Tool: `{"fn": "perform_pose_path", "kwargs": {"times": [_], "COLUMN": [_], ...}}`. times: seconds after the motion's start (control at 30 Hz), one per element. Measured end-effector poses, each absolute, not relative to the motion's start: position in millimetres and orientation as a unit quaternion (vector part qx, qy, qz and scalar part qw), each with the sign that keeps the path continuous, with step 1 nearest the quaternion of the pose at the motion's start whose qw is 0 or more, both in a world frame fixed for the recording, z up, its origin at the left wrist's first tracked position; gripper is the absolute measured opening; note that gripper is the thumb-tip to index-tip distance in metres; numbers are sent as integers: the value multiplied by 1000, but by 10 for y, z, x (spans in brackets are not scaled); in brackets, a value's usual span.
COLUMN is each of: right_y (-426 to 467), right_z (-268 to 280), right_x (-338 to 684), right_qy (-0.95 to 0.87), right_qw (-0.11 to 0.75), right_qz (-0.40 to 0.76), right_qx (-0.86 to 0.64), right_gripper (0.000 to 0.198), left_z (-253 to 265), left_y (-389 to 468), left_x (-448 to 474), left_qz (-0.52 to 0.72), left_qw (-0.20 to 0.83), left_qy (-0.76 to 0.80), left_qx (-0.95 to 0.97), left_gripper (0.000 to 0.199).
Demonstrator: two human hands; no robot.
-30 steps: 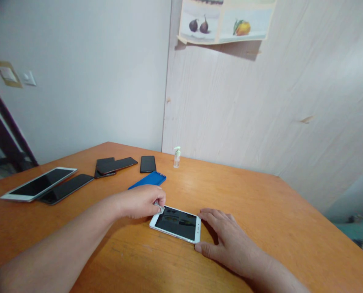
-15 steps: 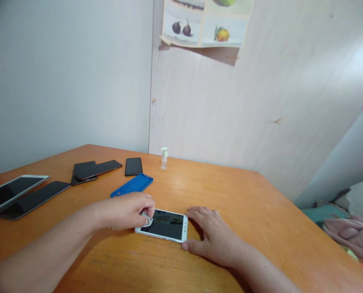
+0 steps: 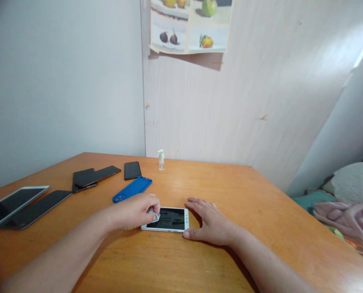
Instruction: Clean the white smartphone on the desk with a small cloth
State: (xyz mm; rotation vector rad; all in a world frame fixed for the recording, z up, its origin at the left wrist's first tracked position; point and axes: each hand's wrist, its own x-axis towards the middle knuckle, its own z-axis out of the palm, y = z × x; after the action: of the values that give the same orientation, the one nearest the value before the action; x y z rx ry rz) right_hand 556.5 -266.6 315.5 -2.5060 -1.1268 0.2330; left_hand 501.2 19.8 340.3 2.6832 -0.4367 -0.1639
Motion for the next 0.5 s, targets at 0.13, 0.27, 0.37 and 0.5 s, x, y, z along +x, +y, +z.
{"fn": "perform_pose_path", "kwargs": {"times": [0.13,0.27,0.37,0.5], "right_y": [-2596,-2535,-2509,-2497], "right_z": [3149,3142,3127,3107], "right_x": [5544,5507,5485,5459], "right_qy": [-400,-371,-360,-358], "right_qw": [193,208,206,194], "right_qz": [51,18,-4,-18], "right_qx": [-895,-905,-910,-913], "right_gripper": [84,80,77,74], "left_z": [3397,3371,3347,3295], "left_y": [199,221,235,249], "left_x": [5009,5069,5117,5152], "left_qz": [-57,2,30,59], "left_qw": [194,171,164,163], "left_qy": [-160,-155,-141,-102], "left_qx": [966,973,976,980], "left_gripper": [12,10,10,10]}}
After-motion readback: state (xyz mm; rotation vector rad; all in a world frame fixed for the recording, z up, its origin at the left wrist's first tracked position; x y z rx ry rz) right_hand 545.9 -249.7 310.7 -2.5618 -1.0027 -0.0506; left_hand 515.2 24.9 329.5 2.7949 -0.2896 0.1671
